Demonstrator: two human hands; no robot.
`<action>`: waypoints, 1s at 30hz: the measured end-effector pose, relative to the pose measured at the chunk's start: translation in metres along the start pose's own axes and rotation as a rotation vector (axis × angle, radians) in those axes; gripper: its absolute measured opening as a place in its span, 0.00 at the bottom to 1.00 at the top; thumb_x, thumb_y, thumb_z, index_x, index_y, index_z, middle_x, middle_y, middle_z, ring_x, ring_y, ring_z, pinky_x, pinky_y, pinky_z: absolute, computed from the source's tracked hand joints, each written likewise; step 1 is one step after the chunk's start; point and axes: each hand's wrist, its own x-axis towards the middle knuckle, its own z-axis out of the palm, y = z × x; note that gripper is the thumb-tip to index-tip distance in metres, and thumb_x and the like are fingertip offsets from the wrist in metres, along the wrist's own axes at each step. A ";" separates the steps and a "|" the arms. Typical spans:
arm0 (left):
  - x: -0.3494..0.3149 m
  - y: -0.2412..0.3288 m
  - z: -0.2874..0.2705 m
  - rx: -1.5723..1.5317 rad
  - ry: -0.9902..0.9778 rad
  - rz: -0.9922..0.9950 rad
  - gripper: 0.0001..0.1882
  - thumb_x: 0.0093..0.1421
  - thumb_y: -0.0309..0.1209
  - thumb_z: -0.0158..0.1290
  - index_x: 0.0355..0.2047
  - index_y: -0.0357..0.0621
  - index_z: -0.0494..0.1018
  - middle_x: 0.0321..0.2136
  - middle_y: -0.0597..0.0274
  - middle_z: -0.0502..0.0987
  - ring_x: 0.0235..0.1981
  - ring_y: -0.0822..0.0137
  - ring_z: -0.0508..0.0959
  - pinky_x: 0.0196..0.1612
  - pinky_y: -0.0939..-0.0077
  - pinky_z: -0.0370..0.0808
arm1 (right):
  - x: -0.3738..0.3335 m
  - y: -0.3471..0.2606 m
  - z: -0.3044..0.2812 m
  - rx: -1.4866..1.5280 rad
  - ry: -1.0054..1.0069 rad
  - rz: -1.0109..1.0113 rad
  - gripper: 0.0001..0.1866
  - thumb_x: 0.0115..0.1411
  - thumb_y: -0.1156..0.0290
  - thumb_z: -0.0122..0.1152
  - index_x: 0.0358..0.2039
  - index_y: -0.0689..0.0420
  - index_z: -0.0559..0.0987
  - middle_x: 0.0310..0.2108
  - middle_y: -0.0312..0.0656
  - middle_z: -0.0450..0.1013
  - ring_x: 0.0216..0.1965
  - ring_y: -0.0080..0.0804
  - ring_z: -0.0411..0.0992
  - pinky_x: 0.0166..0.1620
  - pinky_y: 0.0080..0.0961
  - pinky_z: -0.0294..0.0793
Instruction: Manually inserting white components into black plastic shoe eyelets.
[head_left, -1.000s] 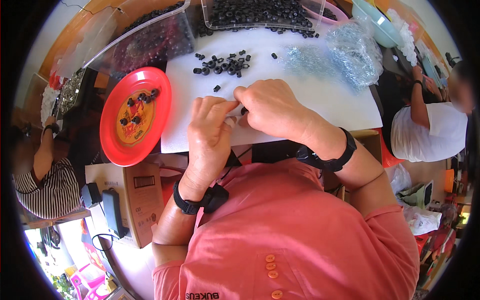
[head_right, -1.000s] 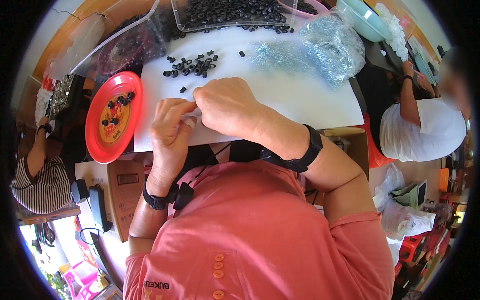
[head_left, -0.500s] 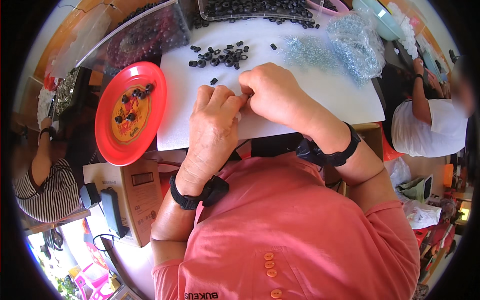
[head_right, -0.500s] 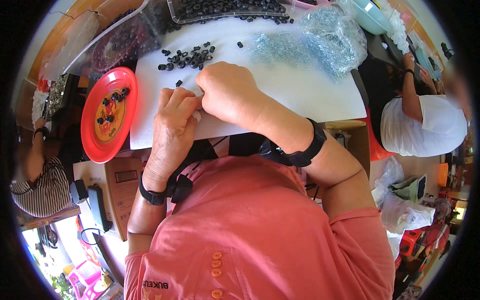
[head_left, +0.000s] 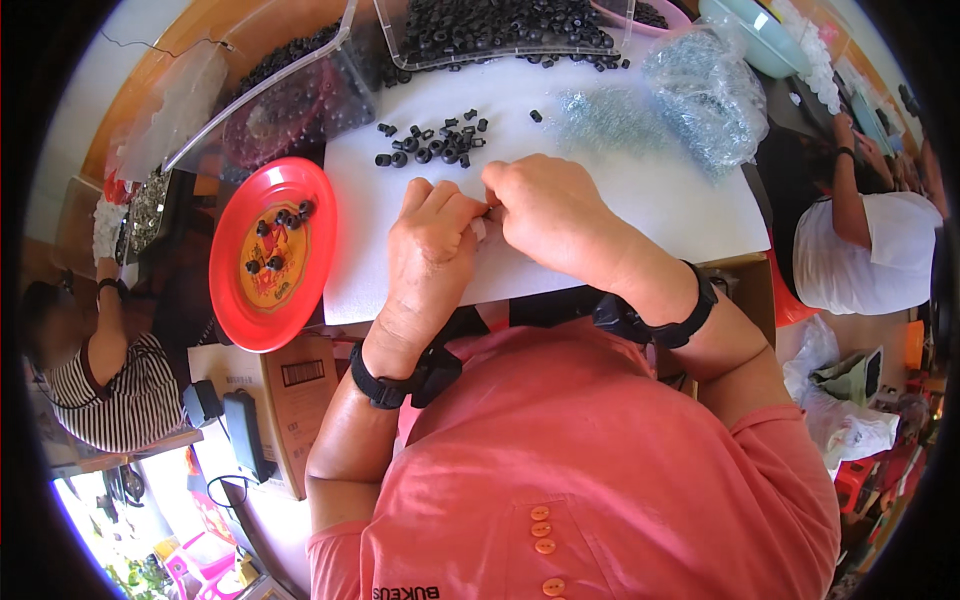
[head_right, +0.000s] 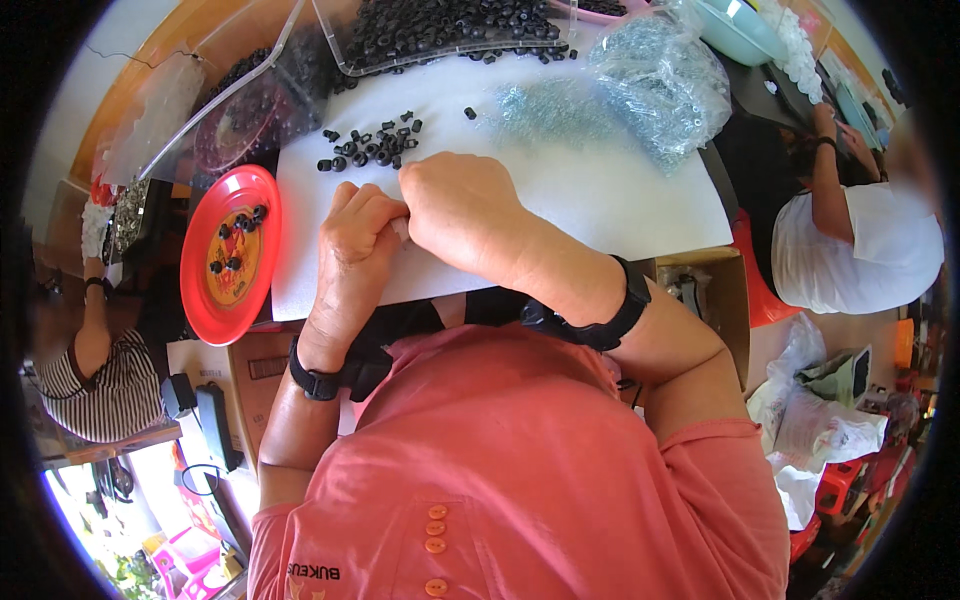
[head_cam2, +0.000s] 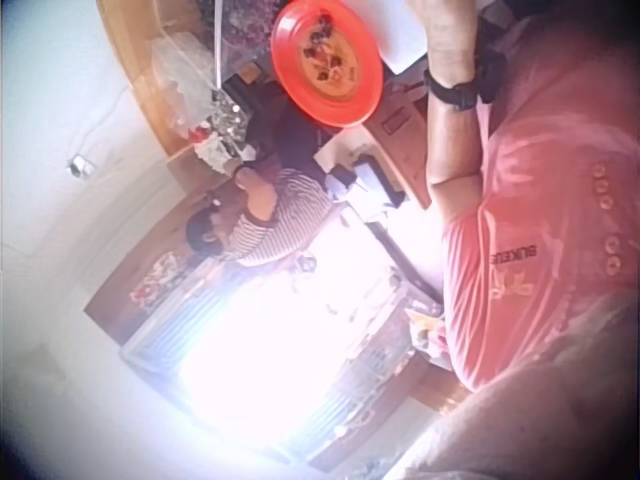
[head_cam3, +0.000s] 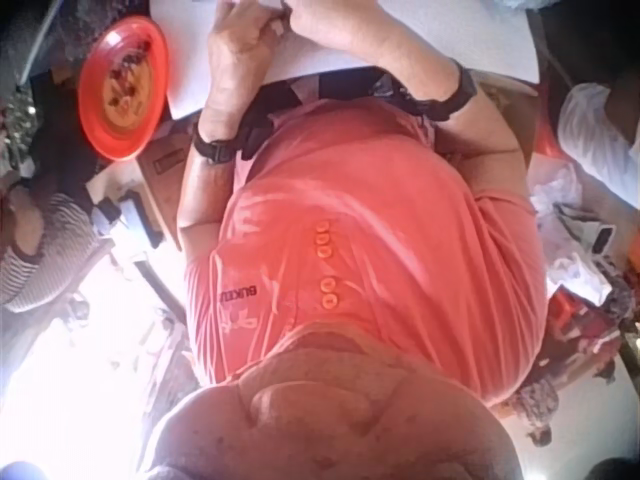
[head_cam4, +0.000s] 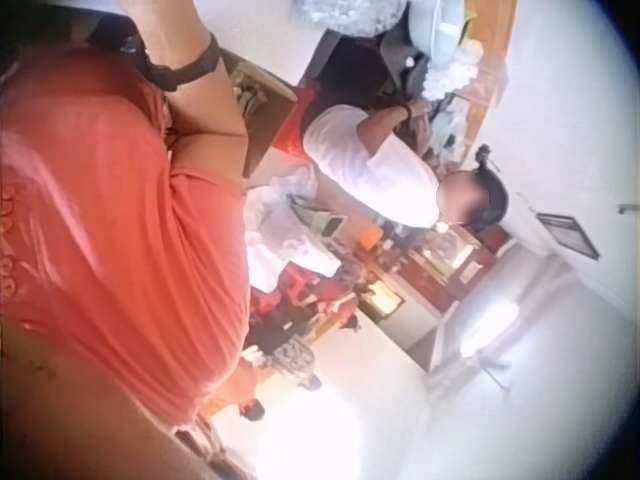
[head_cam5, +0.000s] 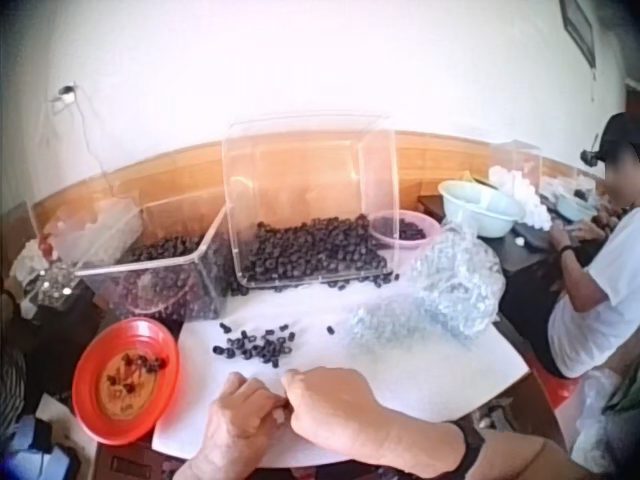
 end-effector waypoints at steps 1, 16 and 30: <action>0.001 0.000 0.001 -0.002 -0.006 0.003 0.11 0.44 0.14 0.55 0.28 0.41 0.75 0.28 0.60 0.73 0.33 0.55 0.70 0.33 0.62 0.72 | -0.001 0.003 0.001 -0.024 0.005 -0.019 0.08 0.50 0.70 0.63 0.28 0.61 0.81 0.27 0.51 0.78 0.32 0.51 0.78 0.36 0.44 0.76; 0.005 0.002 0.003 0.081 -0.052 0.096 0.10 0.42 0.15 0.56 0.26 0.41 0.71 0.27 0.58 0.69 0.32 0.55 0.69 0.34 0.62 0.72 | 0.002 0.006 0.003 -0.020 -0.050 -0.038 0.05 0.49 0.72 0.57 0.25 0.60 0.77 0.23 0.52 0.76 0.28 0.52 0.76 0.32 0.46 0.73; -0.016 -0.012 -0.085 0.165 0.299 -0.231 0.07 0.48 0.18 0.61 0.29 0.36 0.77 0.24 0.61 0.74 0.26 0.70 0.73 0.31 0.76 0.70 | -0.044 0.037 0.015 0.829 0.246 0.014 0.07 0.57 0.73 0.66 0.30 0.60 0.76 0.18 0.36 0.70 0.20 0.19 0.66 0.25 0.23 0.66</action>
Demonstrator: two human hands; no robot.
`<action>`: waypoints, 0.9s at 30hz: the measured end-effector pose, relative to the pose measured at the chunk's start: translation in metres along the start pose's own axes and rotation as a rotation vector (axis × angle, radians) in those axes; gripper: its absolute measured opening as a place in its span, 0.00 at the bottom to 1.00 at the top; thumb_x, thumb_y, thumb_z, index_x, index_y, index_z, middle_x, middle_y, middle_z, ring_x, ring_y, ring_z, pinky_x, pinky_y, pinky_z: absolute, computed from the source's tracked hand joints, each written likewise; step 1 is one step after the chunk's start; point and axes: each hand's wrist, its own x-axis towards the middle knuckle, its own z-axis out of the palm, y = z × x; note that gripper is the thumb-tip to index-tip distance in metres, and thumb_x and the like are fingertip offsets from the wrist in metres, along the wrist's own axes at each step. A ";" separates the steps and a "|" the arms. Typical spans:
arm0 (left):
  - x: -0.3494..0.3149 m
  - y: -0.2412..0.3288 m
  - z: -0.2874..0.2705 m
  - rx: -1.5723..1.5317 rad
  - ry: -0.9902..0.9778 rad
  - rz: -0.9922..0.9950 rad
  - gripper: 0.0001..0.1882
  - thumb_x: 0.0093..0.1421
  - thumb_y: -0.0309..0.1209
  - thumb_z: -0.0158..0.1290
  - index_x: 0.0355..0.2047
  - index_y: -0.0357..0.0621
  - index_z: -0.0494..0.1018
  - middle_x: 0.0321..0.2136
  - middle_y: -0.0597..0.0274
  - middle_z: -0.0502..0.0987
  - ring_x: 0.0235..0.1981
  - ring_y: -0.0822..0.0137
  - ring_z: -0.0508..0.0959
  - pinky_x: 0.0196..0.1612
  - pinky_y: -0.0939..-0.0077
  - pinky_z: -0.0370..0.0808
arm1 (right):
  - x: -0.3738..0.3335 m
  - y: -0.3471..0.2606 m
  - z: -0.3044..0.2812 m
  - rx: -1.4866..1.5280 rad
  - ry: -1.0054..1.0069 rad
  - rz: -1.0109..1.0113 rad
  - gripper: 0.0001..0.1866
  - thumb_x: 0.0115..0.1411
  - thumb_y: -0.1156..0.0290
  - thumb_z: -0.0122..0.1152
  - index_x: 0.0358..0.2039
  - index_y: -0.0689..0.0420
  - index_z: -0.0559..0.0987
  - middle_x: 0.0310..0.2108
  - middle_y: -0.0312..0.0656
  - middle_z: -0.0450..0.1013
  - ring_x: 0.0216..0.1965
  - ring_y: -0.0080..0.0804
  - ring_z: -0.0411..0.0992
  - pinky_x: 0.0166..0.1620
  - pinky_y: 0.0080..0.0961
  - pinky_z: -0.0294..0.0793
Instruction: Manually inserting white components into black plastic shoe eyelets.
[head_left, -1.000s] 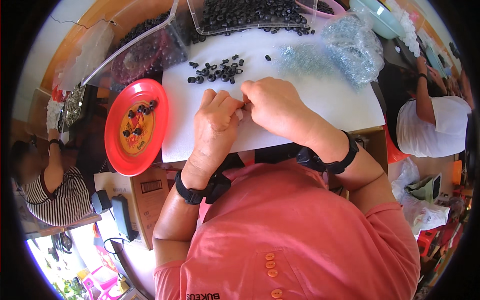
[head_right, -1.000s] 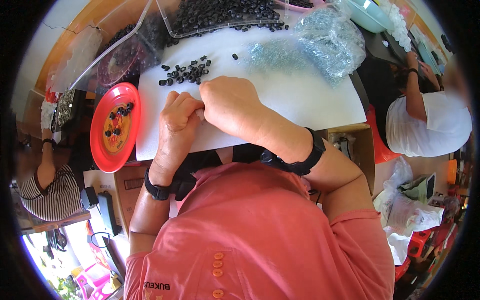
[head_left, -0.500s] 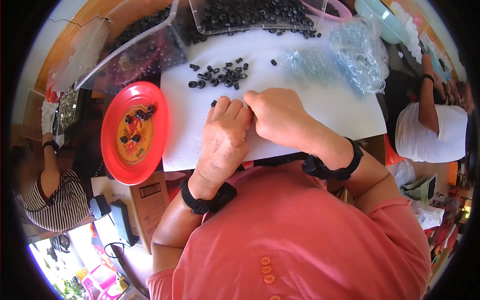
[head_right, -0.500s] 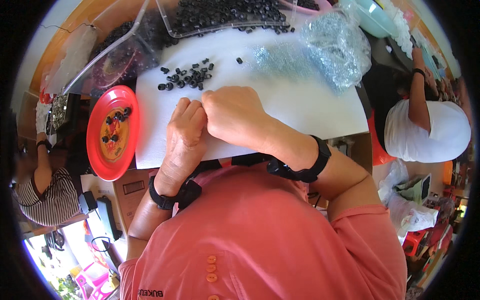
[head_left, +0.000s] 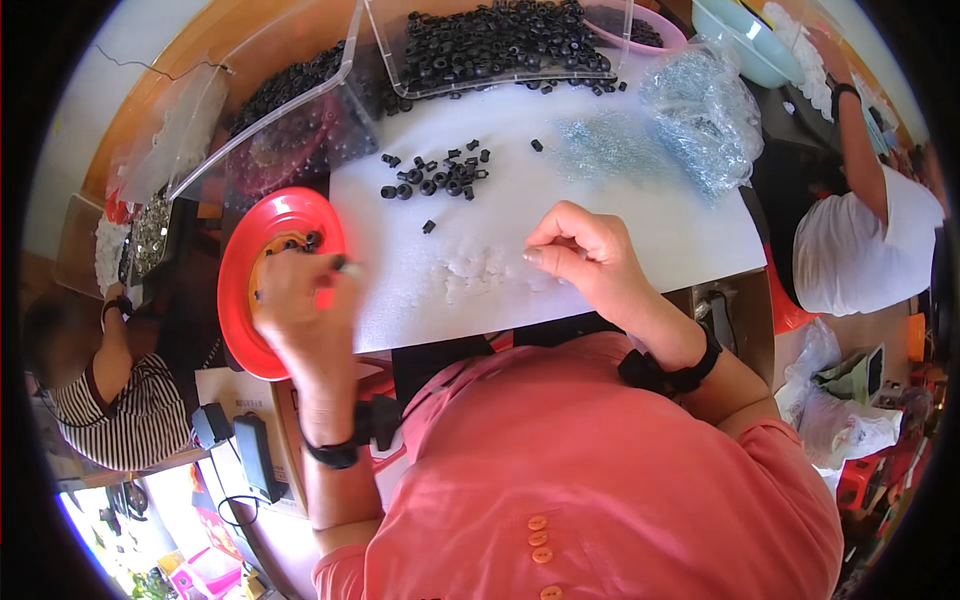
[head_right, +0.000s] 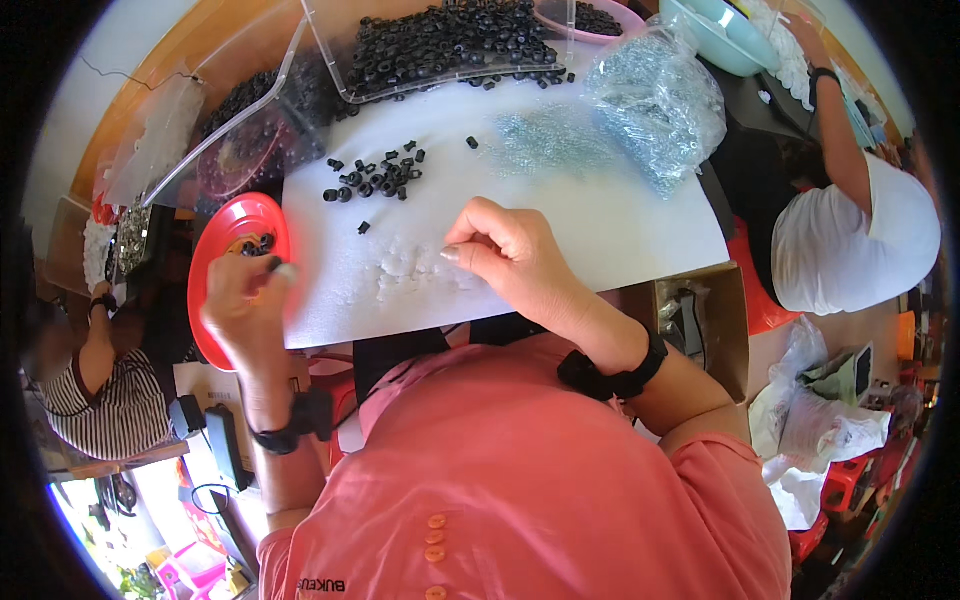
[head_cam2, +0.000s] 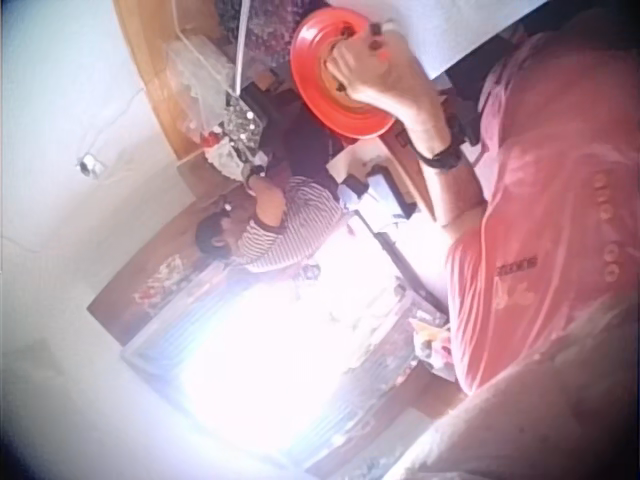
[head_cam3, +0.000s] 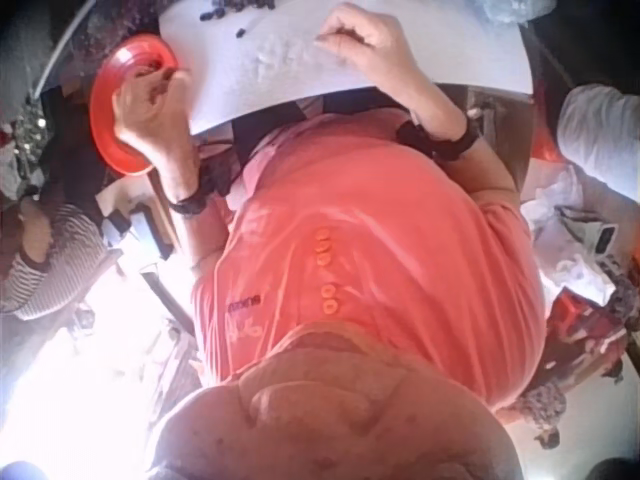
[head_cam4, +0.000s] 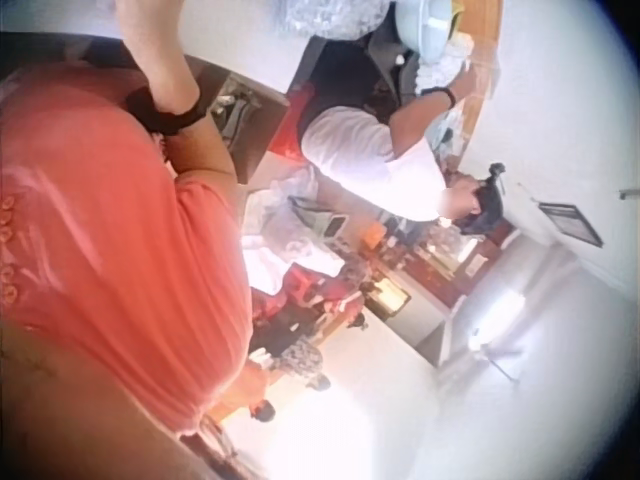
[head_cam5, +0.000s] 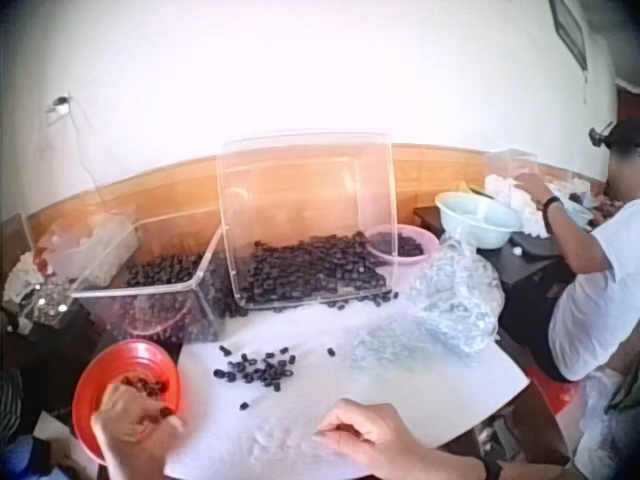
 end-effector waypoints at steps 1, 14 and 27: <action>0.004 -0.015 -0.009 0.134 0.000 -0.006 0.07 0.48 0.19 0.61 0.30 0.35 0.77 0.25 0.61 0.74 0.25 0.70 0.71 0.30 0.76 0.70 | 0.001 -0.001 -0.001 0.009 0.004 -0.004 0.07 0.57 0.73 0.66 0.30 0.60 0.76 0.18 0.36 0.70 0.20 0.19 0.66 0.25 0.23 0.66; 0.016 0.054 0.091 -0.128 -0.410 0.326 0.19 0.48 0.19 0.59 0.43 0.39 0.77 0.40 0.54 0.76 0.43 0.50 0.73 0.45 0.57 0.71 | -0.011 -0.008 -0.004 -0.263 0.133 -0.438 0.05 0.54 0.77 0.65 0.28 0.57 0.75 0.23 0.42 0.72 0.24 0.41 0.73 0.28 0.32 0.70; 0.003 0.068 0.093 0.005 -0.619 0.454 0.21 0.50 0.24 0.57 0.48 0.44 0.77 0.55 0.59 0.74 0.56 0.48 0.70 0.54 0.54 0.68 | -0.010 0.008 -0.064 0.092 0.519 -0.117 0.06 0.58 0.79 0.66 0.29 0.62 0.76 0.22 0.32 0.73 0.24 0.12 0.67 0.27 0.14 0.65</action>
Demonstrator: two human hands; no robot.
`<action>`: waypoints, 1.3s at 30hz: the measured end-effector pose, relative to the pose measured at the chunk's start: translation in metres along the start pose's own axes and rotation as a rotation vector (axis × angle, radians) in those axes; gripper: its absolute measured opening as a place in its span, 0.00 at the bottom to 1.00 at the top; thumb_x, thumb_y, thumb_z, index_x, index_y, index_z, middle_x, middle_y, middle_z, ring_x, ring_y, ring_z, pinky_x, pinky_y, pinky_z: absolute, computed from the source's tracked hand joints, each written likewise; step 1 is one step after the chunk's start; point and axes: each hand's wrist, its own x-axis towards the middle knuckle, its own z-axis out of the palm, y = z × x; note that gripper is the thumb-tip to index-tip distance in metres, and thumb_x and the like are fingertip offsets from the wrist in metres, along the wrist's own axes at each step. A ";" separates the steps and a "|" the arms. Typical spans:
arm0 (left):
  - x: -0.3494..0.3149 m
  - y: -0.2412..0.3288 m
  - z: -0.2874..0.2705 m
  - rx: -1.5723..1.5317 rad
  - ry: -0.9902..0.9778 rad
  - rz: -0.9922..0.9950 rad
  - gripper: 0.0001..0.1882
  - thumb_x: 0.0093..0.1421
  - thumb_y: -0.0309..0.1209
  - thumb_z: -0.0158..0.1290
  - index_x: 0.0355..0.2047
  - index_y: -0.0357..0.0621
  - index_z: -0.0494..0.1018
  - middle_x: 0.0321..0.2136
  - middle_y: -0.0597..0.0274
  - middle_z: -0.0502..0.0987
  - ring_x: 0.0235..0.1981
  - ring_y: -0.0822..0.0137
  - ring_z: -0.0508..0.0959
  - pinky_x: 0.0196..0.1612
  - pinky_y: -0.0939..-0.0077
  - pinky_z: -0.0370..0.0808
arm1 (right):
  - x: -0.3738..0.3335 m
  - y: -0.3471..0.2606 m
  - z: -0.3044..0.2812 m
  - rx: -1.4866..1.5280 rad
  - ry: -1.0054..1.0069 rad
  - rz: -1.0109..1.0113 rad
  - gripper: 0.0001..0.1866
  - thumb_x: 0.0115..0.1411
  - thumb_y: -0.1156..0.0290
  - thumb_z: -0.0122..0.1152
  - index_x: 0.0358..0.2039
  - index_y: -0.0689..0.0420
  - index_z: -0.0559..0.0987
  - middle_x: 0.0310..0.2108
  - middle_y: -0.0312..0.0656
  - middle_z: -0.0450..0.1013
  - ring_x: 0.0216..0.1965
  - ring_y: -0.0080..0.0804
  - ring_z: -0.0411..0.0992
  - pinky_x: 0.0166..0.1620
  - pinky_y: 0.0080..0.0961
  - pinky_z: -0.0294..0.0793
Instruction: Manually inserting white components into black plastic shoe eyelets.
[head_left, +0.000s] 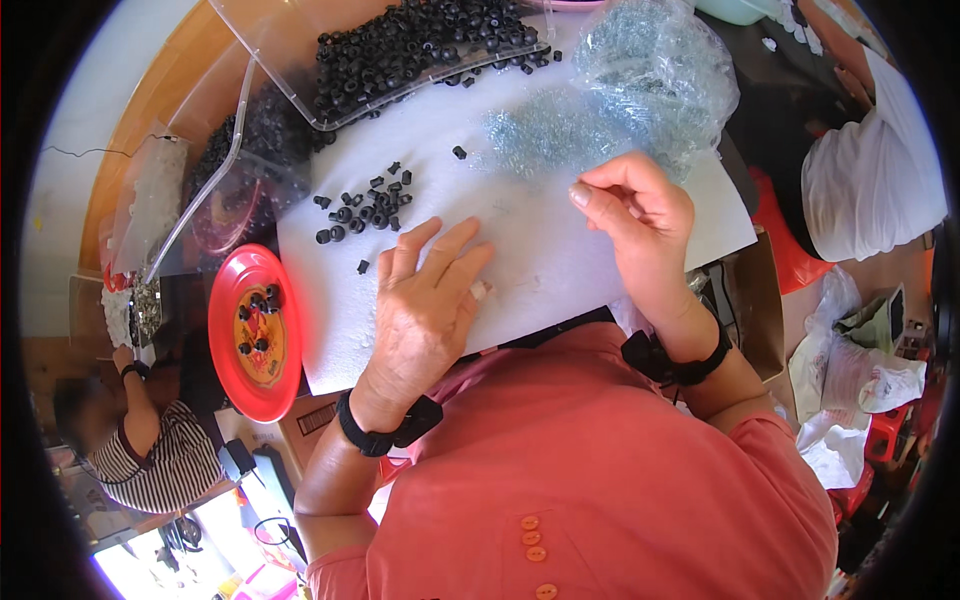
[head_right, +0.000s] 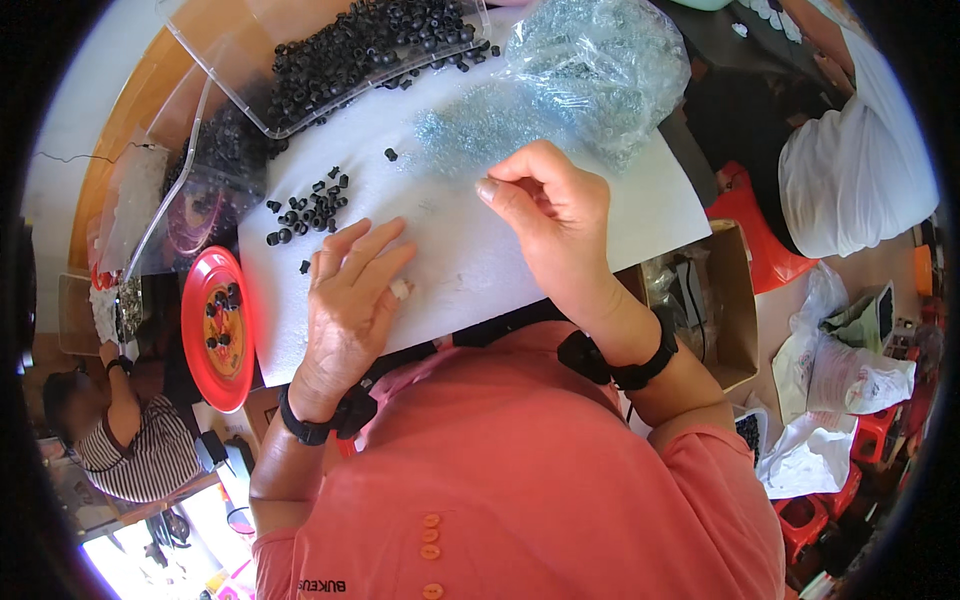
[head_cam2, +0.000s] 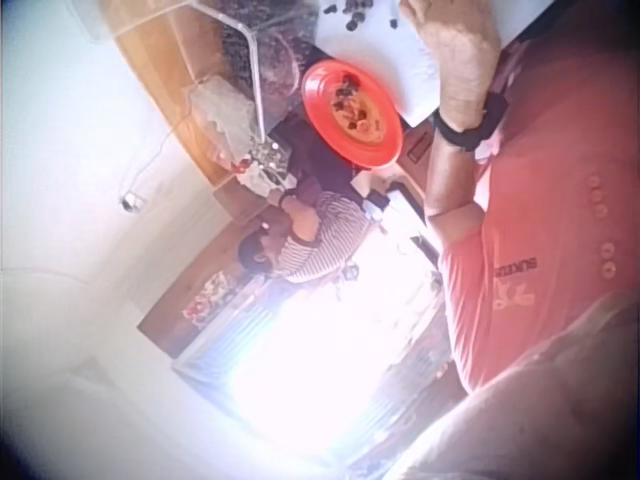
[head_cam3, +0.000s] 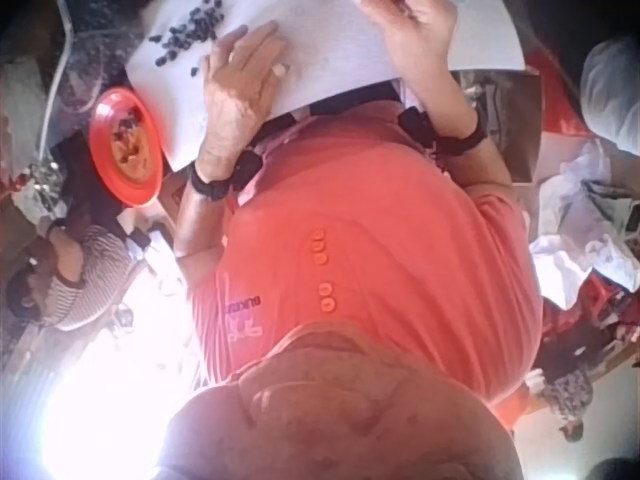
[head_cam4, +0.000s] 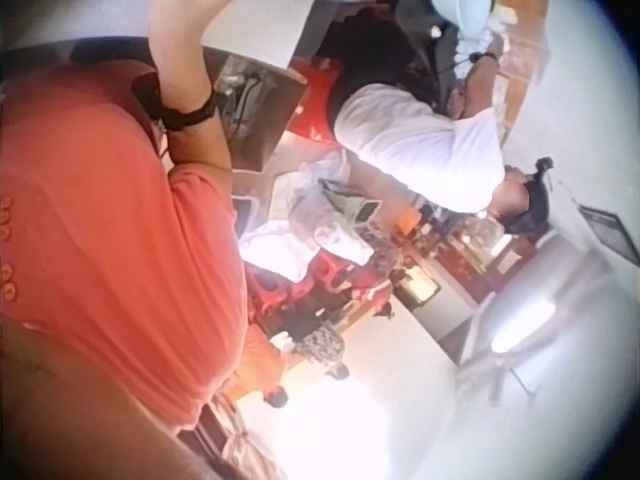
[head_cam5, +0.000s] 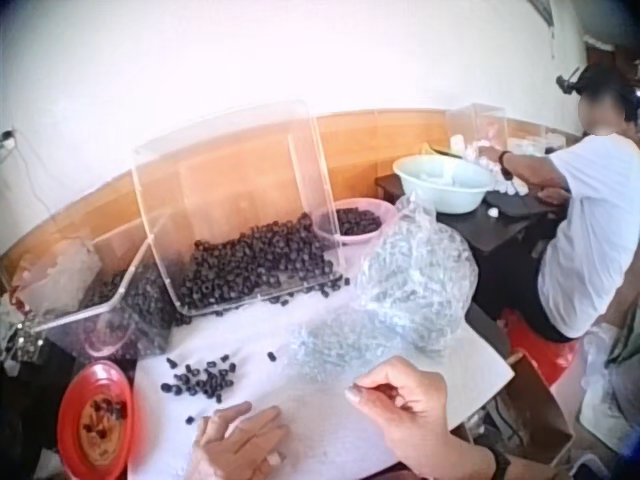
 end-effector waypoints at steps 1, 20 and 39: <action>-0.003 -0.002 -0.002 -0.023 0.016 -0.015 0.21 0.50 0.23 0.58 0.47 0.43 0.77 0.54 0.58 0.75 0.56 0.48 0.71 0.54 0.54 0.68 | 0.000 0.001 0.000 0.002 0.000 0.004 0.06 0.58 0.79 0.66 0.29 0.62 0.76 0.22 0.32 0.73 0.24 0.12 0.67 0.27 0.14 0.65; -0.048 -0.043 -0.012 -0.074 0.354 -0.415 0.17 0.48 0.14 0.53 0.39 0.37 0.76 0.34 0.54 0.74 0.38 0.53 0.72 0.42 0.61 0.72 | -0.005 -0.005 0.022 -1.046 -0.425 -0.595 0.09 0.37 0.78 0.64 0.22 0.56 0.75 0.28 0.39 0.67 0.32 0.37 0.67 0.34 0.34 0.63; -0.008 -0.066 -0.020 0.114 0.317 -0.305 0.13 0.50 0.19 0.56 0.37 0.41 0.79 0.32 0.56 0.73 0.39 0.53 0.71 0.39 0.60 0.73 | -0.005 -0.007 0.037 -1.111 -0.380 -0.558 0.04 0.46 0.75 0.65 0.24 0.57 0.77 0.29 0.40 0.69 0.36 0.39 0.68 0.38 0.36 0.62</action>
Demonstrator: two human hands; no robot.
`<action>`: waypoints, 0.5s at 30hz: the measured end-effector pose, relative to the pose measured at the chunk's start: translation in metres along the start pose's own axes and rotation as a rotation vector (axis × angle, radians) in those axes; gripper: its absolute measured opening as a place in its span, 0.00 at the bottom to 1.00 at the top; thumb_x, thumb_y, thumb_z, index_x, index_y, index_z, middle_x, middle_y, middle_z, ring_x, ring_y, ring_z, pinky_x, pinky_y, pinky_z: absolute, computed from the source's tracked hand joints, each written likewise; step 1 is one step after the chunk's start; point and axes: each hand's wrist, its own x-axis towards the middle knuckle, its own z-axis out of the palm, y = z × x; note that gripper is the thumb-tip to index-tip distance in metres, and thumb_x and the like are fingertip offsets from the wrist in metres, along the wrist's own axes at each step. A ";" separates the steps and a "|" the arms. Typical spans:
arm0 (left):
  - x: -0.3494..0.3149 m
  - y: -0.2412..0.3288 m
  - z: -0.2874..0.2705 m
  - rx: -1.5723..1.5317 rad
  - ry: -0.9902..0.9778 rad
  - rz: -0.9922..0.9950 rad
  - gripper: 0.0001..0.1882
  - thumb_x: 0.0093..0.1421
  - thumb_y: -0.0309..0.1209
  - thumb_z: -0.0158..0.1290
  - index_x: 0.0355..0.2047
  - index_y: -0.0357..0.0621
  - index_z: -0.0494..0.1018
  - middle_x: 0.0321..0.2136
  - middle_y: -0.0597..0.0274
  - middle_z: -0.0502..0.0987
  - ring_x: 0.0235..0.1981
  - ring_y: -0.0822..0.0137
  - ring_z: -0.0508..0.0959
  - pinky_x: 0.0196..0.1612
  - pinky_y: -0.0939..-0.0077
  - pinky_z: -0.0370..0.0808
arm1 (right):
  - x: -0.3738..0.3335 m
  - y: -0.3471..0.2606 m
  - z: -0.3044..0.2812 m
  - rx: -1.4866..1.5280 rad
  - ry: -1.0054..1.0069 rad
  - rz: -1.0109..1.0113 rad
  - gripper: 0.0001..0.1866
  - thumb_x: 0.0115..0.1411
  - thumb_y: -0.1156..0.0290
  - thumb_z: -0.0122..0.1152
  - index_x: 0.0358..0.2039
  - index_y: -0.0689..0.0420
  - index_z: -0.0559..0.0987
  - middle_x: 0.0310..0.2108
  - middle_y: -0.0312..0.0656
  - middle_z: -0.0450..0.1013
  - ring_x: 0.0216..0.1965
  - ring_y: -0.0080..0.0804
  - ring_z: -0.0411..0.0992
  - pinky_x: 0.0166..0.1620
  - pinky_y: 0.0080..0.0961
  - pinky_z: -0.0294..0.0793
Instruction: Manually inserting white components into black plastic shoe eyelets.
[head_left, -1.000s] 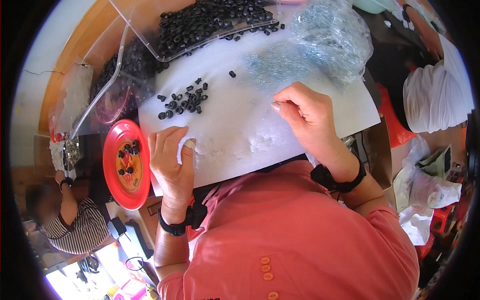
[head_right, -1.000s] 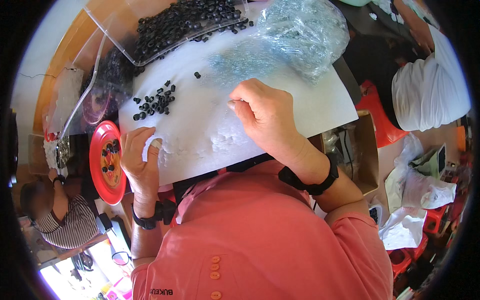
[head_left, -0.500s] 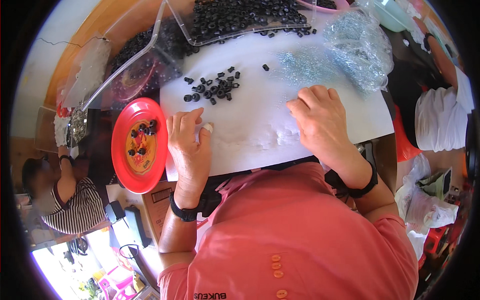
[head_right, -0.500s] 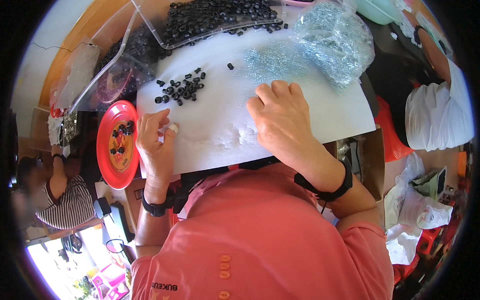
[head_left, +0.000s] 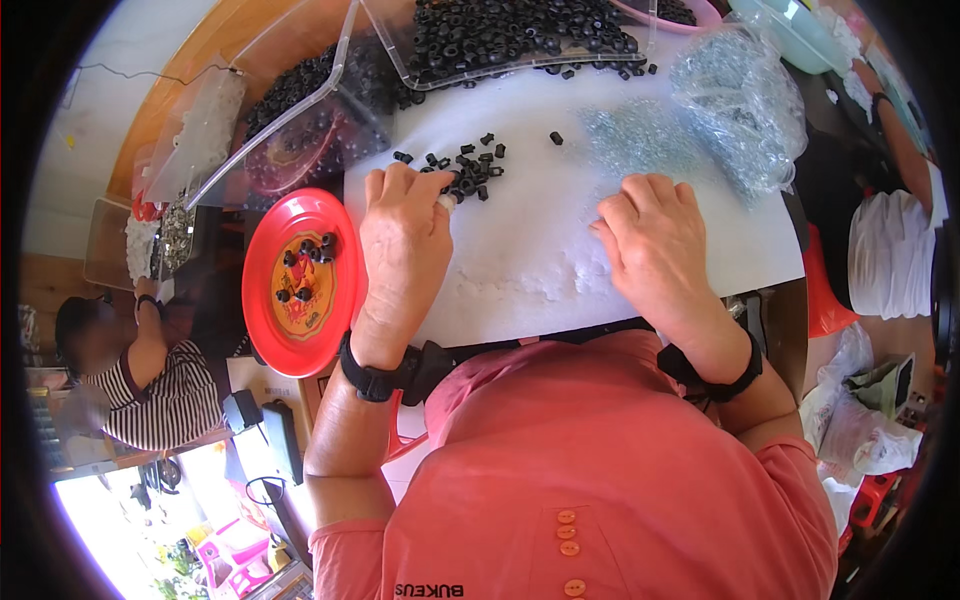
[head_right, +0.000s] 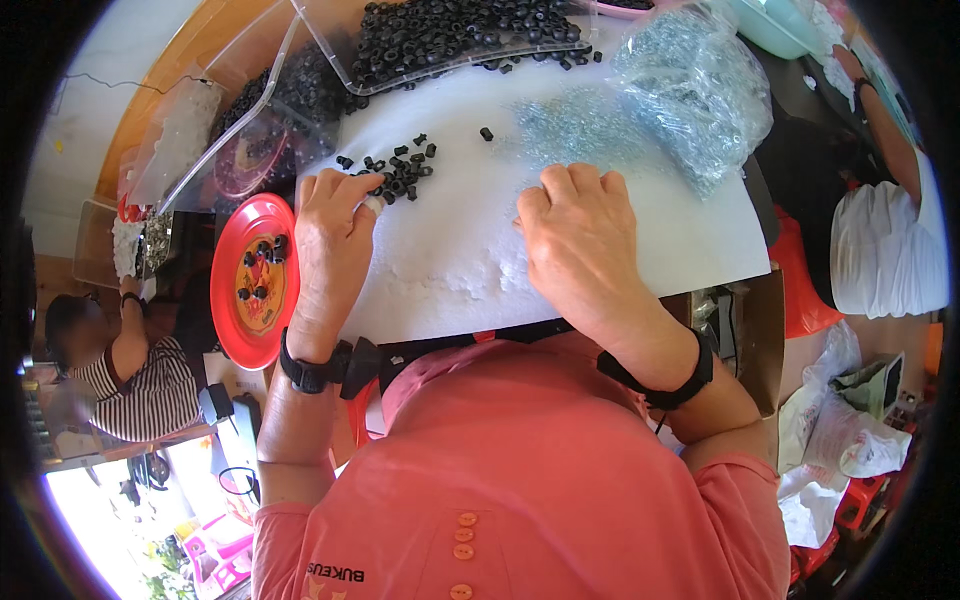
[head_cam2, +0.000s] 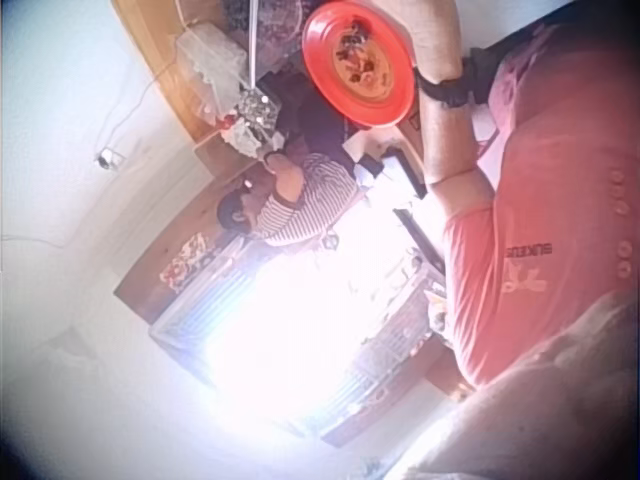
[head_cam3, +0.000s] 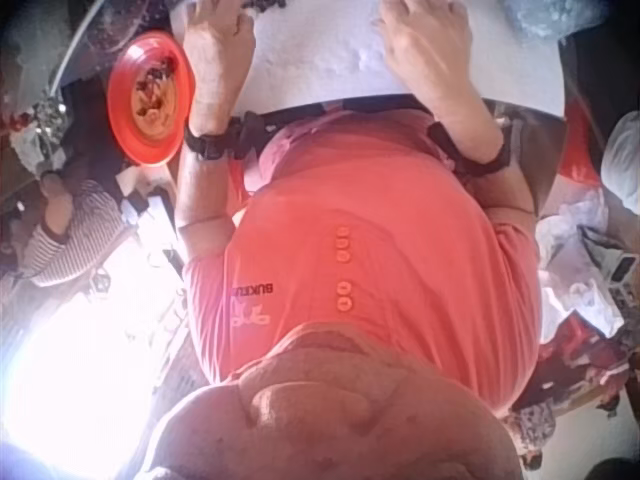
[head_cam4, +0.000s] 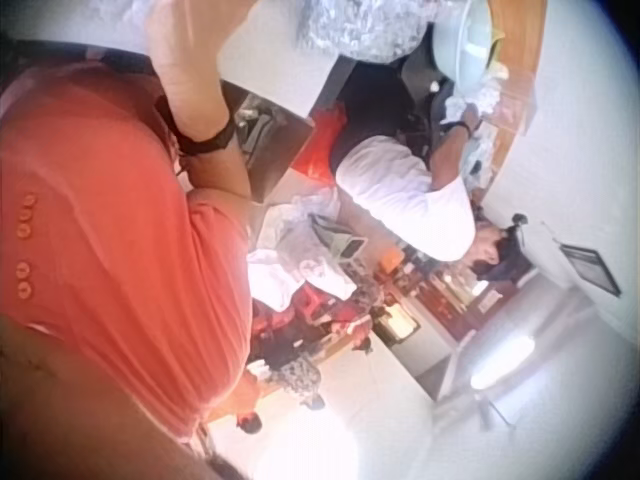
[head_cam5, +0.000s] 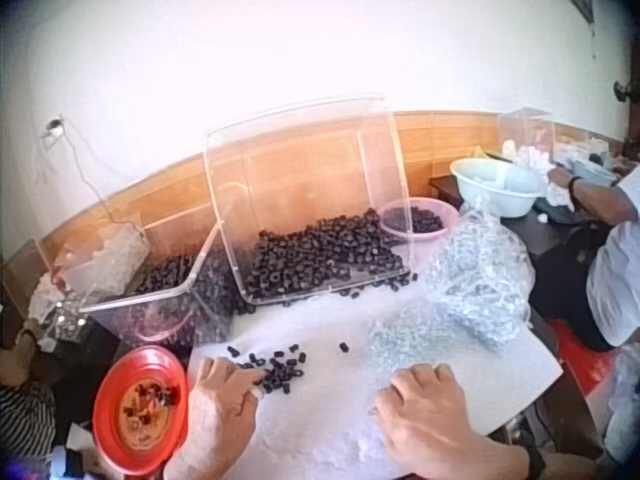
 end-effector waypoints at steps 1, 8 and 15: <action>0.002 0.003 0.002 0.008 -0.017 0.009 0.13 0.50 0.19 0.56 0.37 0.42 0.79 0.32 0.56 0.73 0.39 0.53 0.71 0.39 0.60 0.73 | -0.001 0.000 0.000 -0.001 0.000 0.002 0.04 0.46 0.75 0.65 0.24 0.57 0.77 0.29 0.40 0.69 0.36 0.39 0.68 0.38 0.36 0.62; 0.015 0.012 0.004 0.104 -0.067 0.086 0.10 0.48 0.21 0.59 0.33 0.44 0.80 0.31 0.58 0.69 0.39 0.55 0.70 0.38 0.62 0.74 | -0.006 0.001 0.003 0.148 0.027 -0.026 0.08 0.48 0.77 0.67 0.29 0.55 0.76 0.30 0.40 0.68 0.37 0.41 0.69 0.38 0.37 0.61; 0.015 0.006 0.013 0.128 -0.048 0.132 0.09 0.47 0.22 0.60 0.30 0.43 0.79 0.31 0.57 0.70 0.39 0.55 0.70 0.38 0.62 0.73 | -0.005 0.001 0.002 0.121 0.000 -0.036 0.09 0.47 0.78 0.66 0.29 0.55 0.77 0.30 0.38 0.67 0.37 0.38 0.67 0.37 0.36 0.61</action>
